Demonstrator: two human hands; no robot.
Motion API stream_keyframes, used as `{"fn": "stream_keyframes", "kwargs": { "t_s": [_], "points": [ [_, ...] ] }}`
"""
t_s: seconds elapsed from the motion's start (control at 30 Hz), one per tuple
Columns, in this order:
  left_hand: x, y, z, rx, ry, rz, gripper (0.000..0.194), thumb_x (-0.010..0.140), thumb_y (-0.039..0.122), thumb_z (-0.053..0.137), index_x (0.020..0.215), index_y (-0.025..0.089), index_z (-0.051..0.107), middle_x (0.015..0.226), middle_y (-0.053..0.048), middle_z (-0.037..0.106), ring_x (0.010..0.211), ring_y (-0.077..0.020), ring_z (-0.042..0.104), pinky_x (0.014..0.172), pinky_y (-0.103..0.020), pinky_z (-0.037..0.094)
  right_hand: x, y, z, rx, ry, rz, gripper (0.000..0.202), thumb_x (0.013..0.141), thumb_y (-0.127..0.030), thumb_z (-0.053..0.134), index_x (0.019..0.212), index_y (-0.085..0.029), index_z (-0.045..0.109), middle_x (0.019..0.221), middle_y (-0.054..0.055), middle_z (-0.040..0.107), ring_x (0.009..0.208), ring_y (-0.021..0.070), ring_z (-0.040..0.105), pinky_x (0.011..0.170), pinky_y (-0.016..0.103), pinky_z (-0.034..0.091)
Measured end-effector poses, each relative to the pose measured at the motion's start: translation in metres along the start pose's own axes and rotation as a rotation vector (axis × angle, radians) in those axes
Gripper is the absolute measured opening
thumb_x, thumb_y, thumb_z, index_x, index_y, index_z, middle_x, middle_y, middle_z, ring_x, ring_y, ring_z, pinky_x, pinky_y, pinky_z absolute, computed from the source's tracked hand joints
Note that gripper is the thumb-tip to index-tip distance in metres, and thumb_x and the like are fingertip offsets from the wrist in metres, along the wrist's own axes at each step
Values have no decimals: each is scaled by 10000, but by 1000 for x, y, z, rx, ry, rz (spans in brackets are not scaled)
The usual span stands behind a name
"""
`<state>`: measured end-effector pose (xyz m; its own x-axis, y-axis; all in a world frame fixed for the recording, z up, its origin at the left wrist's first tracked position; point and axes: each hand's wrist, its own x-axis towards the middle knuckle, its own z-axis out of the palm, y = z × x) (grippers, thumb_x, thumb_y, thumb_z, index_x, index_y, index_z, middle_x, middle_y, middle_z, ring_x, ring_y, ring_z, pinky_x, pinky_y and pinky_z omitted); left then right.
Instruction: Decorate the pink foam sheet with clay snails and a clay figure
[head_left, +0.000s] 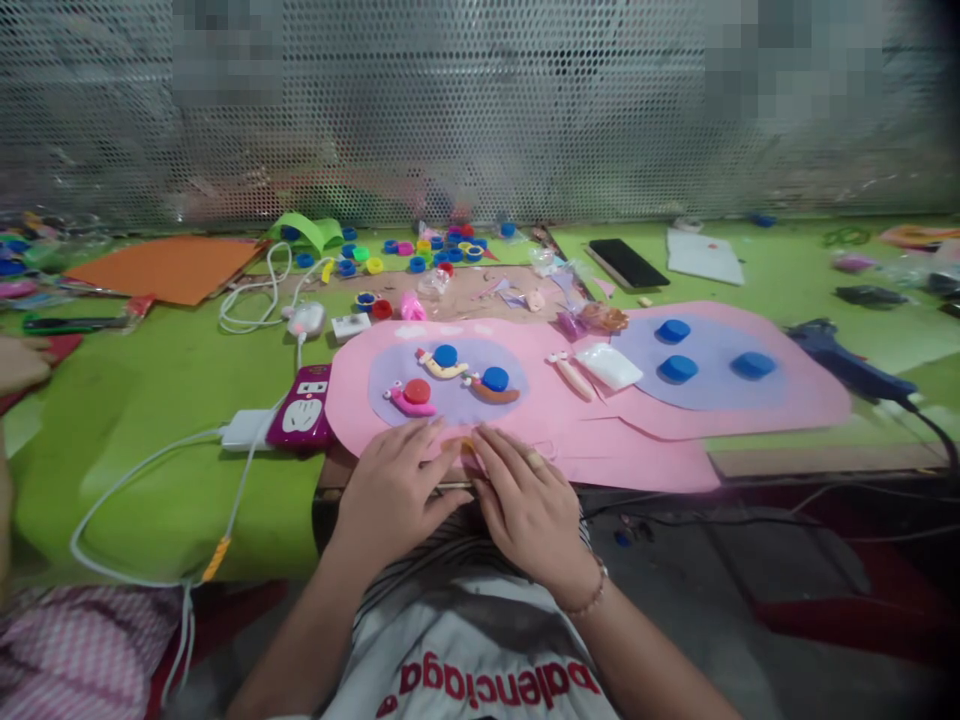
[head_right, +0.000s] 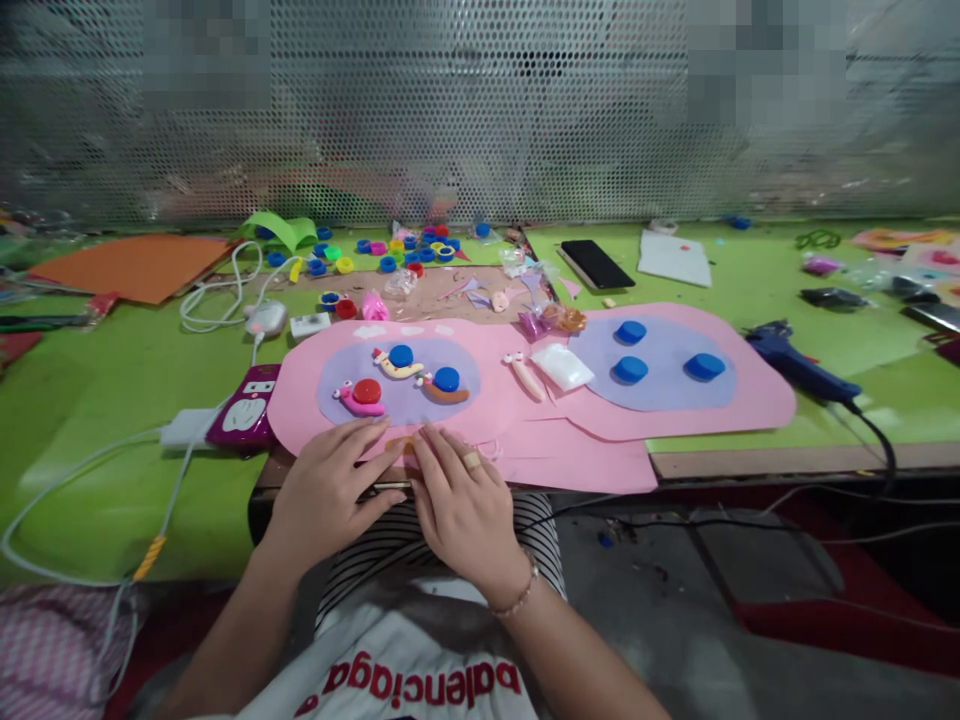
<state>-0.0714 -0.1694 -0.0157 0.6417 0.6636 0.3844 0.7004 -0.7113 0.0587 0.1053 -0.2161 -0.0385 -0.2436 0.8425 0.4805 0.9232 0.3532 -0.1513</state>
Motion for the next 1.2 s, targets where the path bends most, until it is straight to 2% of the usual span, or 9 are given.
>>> {"fn": "stream_keyframes", "kwargs": {
  "t_s": [0.17,0.4,0.47,0.6,0.73,0.93,1.2],
  "points": [
    [-1,0,5,-38,56,-55,317,799,397,505,1008,202,642,1186,-113,559,1099,-263,492,907,-441,419,0,-1,1,5,6,15,430,871,-240,425,1292,-152,436,1324,63,468,1202,190,426,978,317,367],
    [-5,-2,8,-56,189,-55,310,783,338,540,1017,154,623,1042,-116,616,1004,-238,532,894,-418,435,1,-2,1,-2,13,20,428,864,-241,438,1284,-160,445,1316,61,477,1198,181,431,983,309,366],
    [-5,-3,5,-61,164,-49,377,784,362,534,1094,154,588,1064,-115,608,1025,-239,522,921,-422,415,1,-1,1,5,17,24,421,866,-240,435,1279,-161,452,1316,59,478,1200,179,429,985,308,362],
    [-3,-2,-1,-28,-6,16,523,774,499,496,1224,233,504,1247,-117,514,1150,-286,448,950,-484,365,1,-1,2,-6,20,28,416,863,-247,441,1269,-158,462,1309,57,485,1196,177,433,979,302,363],
    [0,-1,-2,-28,-29,7,445,773,514,488,1110,244,594,1236,-111,524,1178,-297,423,979,-526,313,1,-2,2,-31,27,21,406,867,-252,429,1261,-165,470,1296,67,499,1183,182,450,976,311,365],
    [2,2,1,-39,61,-61,248,791,400,516,878,228,671,1141,-94,574,1125,-269,461,972,-513,326,1,-1,2,-34,36,13,401,863,-252,431,1251,-165,481,1289,62,506,1179,182,455,968,305,373],
    [2,4,6,-20,144,-97,209,783,339,538,817,184,673,1097,-108,592,1089,-263,491,957,-485,369,1,-2,1,-7,40,31,394,862,-244,436,1245,-165,488,1288,54,508,1170,180,458,958,303,371]
  ]
}}
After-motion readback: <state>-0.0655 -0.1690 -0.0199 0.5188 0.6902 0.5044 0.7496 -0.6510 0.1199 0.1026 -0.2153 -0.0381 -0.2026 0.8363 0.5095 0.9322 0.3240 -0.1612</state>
